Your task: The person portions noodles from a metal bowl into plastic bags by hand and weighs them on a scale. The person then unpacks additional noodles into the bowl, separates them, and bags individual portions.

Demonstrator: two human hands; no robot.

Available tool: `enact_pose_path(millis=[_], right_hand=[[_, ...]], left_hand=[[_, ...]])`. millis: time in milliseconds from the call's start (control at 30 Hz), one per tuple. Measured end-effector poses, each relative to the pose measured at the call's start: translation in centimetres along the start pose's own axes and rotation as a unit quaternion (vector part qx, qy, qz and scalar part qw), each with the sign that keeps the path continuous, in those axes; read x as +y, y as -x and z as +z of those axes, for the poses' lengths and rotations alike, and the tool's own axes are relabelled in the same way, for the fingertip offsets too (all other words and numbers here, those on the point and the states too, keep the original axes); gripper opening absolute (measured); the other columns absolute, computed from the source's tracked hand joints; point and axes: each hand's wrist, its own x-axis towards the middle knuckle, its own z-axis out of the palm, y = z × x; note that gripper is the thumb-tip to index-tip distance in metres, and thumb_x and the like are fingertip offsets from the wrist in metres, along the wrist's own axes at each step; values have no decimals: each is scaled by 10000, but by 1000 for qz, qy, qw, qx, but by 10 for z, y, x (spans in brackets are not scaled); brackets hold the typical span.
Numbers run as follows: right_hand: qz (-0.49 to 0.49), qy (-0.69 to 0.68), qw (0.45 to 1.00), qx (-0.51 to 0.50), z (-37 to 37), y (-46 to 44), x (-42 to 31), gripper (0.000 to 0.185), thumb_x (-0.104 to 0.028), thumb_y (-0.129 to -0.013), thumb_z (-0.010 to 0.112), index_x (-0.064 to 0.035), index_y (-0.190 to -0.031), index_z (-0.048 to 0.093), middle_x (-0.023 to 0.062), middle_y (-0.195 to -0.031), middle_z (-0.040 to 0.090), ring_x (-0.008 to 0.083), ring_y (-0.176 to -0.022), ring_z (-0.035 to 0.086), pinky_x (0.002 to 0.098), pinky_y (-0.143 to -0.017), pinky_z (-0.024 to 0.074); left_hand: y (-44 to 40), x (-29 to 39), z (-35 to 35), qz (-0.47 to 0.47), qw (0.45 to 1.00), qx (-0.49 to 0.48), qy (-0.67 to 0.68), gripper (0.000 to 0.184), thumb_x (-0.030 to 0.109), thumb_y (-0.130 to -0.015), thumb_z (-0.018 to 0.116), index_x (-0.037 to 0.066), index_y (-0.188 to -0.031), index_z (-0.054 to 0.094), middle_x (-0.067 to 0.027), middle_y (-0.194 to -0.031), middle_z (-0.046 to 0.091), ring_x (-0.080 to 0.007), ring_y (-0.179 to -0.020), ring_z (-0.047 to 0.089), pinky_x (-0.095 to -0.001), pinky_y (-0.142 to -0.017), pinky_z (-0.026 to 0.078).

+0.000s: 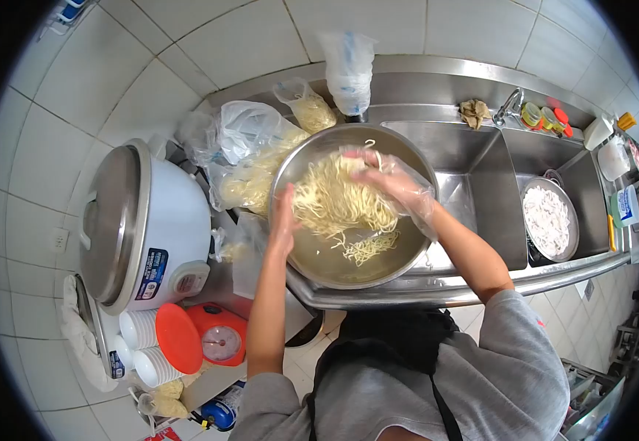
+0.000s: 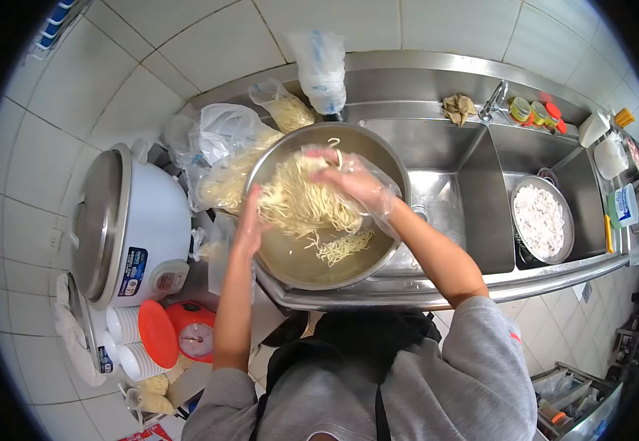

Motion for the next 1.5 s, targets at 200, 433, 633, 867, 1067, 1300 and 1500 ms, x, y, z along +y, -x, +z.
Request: enact_pose_path(millis=[200,433,633,867,1067,1300,1500], right_hand=[[62,324,941,78,-53,-24,110,306,-214,-778,560,-133,-1073,573,40,-896,621,185,-813,579,271,-750,441],[114,287,951,12,-8,12,35,380,-293,-778,532,-122,-1117,546,120,-939,613,200,-842,569,296,-791,429],[82,409,854,-311,-10,29,-15,467,-330,-772,520,-208,-1220,472,101,-1036,592,210,-935,542,309,-840,412],[150,513,823,-191,-34,-1,24,505,-260,-639,672,-76,-1093,551,114,-936,621,251,-759,594,333,-707,469],[-17,501,863,-56,-43,-45,168,383,-229,-625,654,-34,-950,598,143,-850,624,245,-681,572,321,-630,462],[48,264,963,-37,-33,-16,-6,435,-52,-585,636,4,-1010,560,103,-829,624,146,-769,576,273,-724,464],[-26,400,903,-152,-22,-10,-13,486,-186,-599,681,-15,-1035,551,85,-860,623,168,-768,580,291,-708,460]], left_hand=[[-6,-28,20,-138,977,-151,-59,962,536,-725,569,82,-1357,2,-202,-1400,-33,-432,-1261,71,-516,-875,376],[-11,-38,73,-160,975,-137,73,746,548,-772,494,108,-1315,234,-168,-1300,312,-319,-1145,391,-495,-900,387],[-21,-70,41,-108,967,-112,202,396,354,-881,416,76,-1160,463,-97,-1107,540,-224,-982,546,-377,-843,467],[-33,-72,41,-81,969,-79,219,307,240,-866,470,53,-1107,500,-97,-1016,590,-204,-922,579,-353,-802,493],[-13,-57,49,22,976,-90,195,352,254,-847,485,31,-1119,483,-115,-1044,572,-228,-931,570,-367,-809,488],[-6,-49,-12,63,975,-130,167,435,120,-796,508,28,-1196,365,-85,-941,555,-165,-836,561,-299,-729,479],[10,-32,4,106,990,-77,-56,465,160,-822,494,114,-1259,341,-44,-1043,471,-126,-923,485,-253,-784,386]])
